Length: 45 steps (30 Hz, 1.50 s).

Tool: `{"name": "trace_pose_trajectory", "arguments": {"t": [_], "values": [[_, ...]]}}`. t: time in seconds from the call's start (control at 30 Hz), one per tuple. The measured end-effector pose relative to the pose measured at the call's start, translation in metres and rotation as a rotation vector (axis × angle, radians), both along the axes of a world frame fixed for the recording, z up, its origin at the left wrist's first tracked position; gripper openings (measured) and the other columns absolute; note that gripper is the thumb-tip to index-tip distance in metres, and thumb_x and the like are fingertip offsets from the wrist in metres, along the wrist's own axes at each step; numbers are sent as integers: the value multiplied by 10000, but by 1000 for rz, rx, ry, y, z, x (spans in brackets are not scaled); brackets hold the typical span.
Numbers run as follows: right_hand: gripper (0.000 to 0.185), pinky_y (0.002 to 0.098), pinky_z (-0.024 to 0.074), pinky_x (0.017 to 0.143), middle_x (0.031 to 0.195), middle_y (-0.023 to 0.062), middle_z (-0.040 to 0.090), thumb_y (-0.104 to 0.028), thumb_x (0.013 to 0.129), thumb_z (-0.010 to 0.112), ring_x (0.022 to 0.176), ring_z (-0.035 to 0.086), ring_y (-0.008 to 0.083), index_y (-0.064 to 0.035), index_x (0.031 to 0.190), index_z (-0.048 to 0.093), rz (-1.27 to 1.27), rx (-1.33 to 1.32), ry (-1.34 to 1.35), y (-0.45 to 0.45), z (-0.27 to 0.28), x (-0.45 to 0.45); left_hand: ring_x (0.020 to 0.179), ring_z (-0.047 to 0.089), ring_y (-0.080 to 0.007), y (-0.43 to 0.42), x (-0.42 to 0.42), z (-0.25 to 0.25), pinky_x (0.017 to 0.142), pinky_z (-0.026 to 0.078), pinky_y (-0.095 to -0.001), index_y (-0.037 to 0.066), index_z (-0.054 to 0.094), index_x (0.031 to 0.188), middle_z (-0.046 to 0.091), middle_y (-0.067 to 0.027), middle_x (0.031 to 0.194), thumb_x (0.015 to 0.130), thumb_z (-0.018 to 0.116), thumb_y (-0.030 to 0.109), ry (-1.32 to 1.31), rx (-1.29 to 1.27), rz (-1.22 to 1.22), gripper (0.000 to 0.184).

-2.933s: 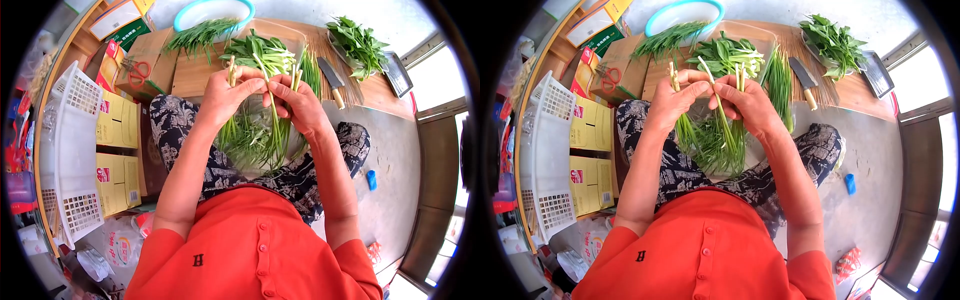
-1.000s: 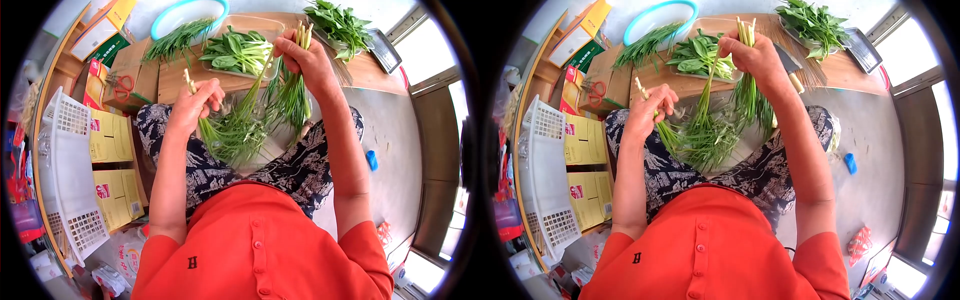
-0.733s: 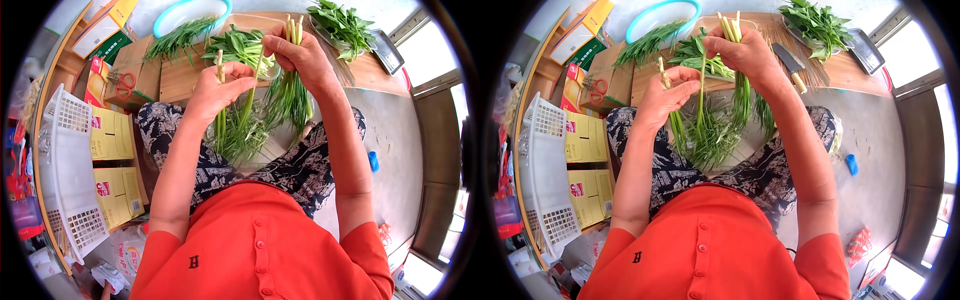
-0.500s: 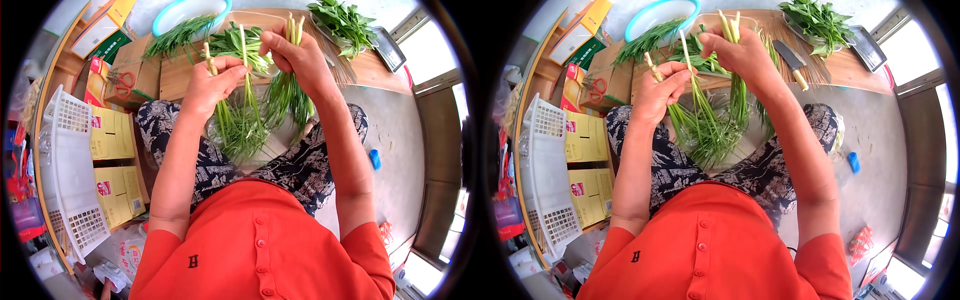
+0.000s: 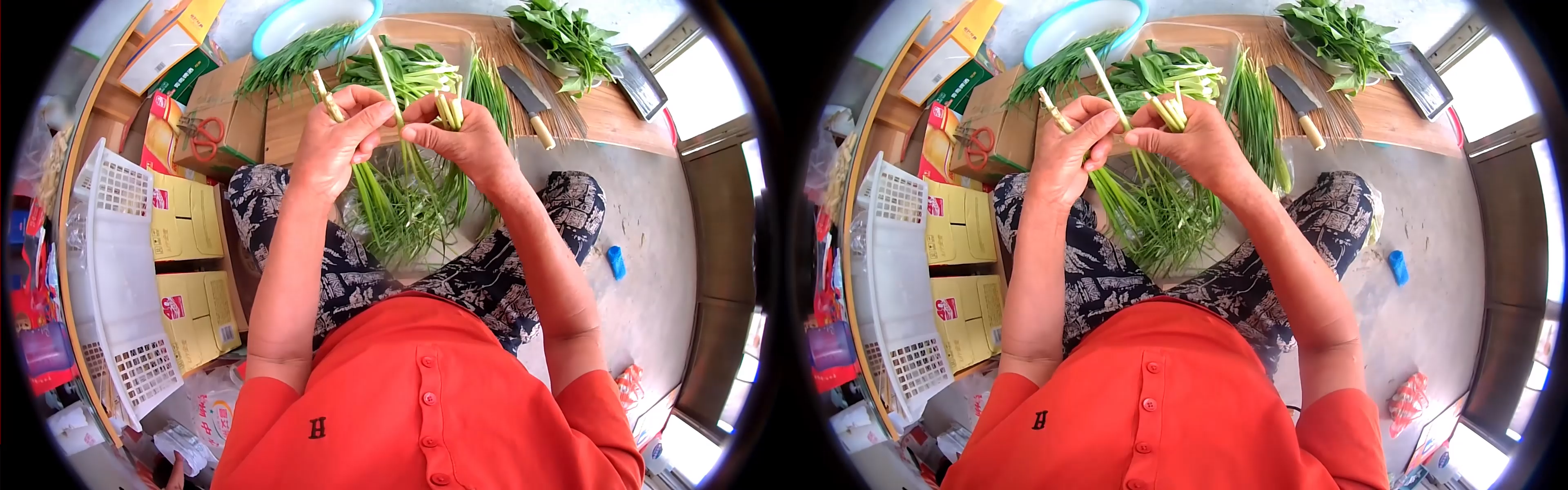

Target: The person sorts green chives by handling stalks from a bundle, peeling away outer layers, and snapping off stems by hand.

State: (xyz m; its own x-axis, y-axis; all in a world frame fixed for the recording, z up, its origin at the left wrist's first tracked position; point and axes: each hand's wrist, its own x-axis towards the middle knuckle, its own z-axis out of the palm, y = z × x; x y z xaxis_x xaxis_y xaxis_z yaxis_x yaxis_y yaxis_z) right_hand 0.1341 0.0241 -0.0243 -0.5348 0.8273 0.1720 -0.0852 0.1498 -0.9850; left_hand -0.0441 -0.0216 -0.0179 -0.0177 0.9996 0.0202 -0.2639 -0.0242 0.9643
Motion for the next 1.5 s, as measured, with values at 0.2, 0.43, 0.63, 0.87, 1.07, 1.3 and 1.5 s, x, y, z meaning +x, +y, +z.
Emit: {"name": "trace_pose_trajectory", "arguments": {"t": [0.2,0.43,0.63,0.87,1.07,1.3,1.5], "values": [[111,200,403,579,694,-53,564,-101,806,712,645,479,34,-25,812,632,-34,-44,-41,-1,-7,-5,525,439,-34,0,7,-8,415,278,-163,59,562,889,580,-6,751,880,629,160,-11,-25,2,121],[115,188,273,464,621,-49,457,-139,873,620,507,378,35,-37,901,574,-8,-208,33,5,1,8,504,446,-36,-2,4,-11,386,261,-157,75,544,867,569,-1,730,875,644,181,42,14,146,146],[116,183,261,450,636,-58,466,-145,882,631,505,377,34,-41,906,584,7,-198,40,3,2,6,536,444,-13,2,24,-9,434,282,-157,37,604,904,559,50,682,826,705,145,170,141,135,167],[147,183,280,459,649,-47,500,-160,855,671,516,414,38,-43,899,595,-26,-297,46,-2,-4,7,559,444,-15,-1,27,-8,480,330,-172,13,638,912,573,41,697,849,661,96,458,140,239,107],[152,186,287,462,644,-40,528,-159,837,690,520,424,39,-46,887,601,3,-260,63,-3,-3,6,627,505,-77,-2,33,-10,560,422,-241,11,593,866,567,-7,742,868,606,61,706,306,343,52],[109,204,332,453,645,4,582,-129,843,656,503,442,54,-28,820,621,-14,-212,13,-4,4,7,737,582,-315,-5,40,-4,620,460,-392,14,538,872,549,-134,839,784,617,-13,869,492,473,122],[98,183,278,432,700,17,603,-139,866,613,474,386,34,-43,847,603,61,-334,-47,-11,10,15,774,578,-247,5,16,-3,698,452,-341,17,564,875,570,-99,825,854,588,92,952,483,669,81]]}}
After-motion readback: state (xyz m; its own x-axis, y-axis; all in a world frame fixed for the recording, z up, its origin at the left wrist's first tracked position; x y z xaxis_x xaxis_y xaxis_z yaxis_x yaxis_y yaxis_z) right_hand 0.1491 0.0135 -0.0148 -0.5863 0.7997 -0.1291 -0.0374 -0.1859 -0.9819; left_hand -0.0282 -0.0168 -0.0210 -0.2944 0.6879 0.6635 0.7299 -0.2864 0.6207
